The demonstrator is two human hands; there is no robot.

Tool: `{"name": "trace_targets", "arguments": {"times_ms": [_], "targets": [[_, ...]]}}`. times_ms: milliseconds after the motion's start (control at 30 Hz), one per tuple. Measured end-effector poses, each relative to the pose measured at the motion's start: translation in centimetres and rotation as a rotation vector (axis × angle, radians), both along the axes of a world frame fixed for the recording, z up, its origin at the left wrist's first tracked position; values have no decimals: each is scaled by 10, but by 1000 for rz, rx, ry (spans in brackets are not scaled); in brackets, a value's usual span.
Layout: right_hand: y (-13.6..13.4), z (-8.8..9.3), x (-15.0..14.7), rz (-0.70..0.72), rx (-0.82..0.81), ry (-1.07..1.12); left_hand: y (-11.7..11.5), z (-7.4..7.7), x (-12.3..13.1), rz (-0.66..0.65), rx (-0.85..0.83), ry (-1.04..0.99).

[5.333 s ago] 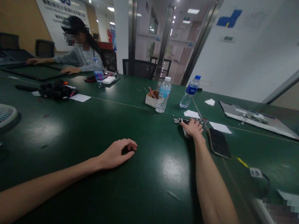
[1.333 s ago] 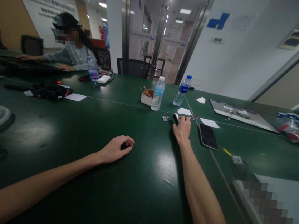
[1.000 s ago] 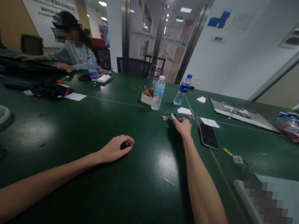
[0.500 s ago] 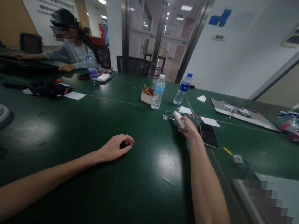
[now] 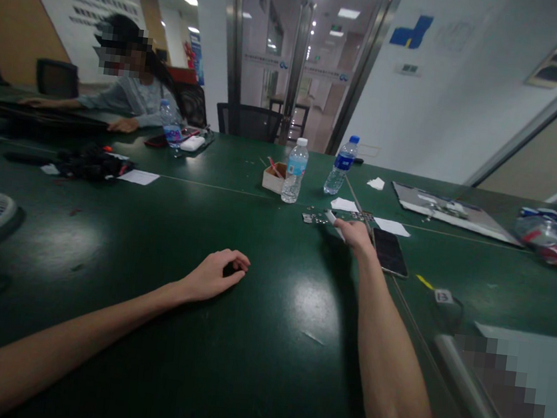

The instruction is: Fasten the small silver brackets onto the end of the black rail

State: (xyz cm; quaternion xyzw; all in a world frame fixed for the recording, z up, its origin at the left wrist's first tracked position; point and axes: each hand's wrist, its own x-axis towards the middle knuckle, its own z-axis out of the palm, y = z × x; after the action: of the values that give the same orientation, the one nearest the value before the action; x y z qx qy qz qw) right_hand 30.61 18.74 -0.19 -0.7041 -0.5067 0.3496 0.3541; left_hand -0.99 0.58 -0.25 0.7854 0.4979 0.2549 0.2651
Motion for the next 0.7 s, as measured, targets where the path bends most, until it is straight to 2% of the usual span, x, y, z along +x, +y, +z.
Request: {"name": "trace_targets", "arguments": {"times_ms": [300, 433, 700], "targets": [[-3, 0, 1, 141, 162, -573, 1, -1, -1, -9, 17, -5], [-2, 1, 0, 152, 169, -655, 1, -2, -1, -11, 23, -9], [1, 2, 6, 92, 227, -656, 0, -1, 0, 1, 17, 5]]}}
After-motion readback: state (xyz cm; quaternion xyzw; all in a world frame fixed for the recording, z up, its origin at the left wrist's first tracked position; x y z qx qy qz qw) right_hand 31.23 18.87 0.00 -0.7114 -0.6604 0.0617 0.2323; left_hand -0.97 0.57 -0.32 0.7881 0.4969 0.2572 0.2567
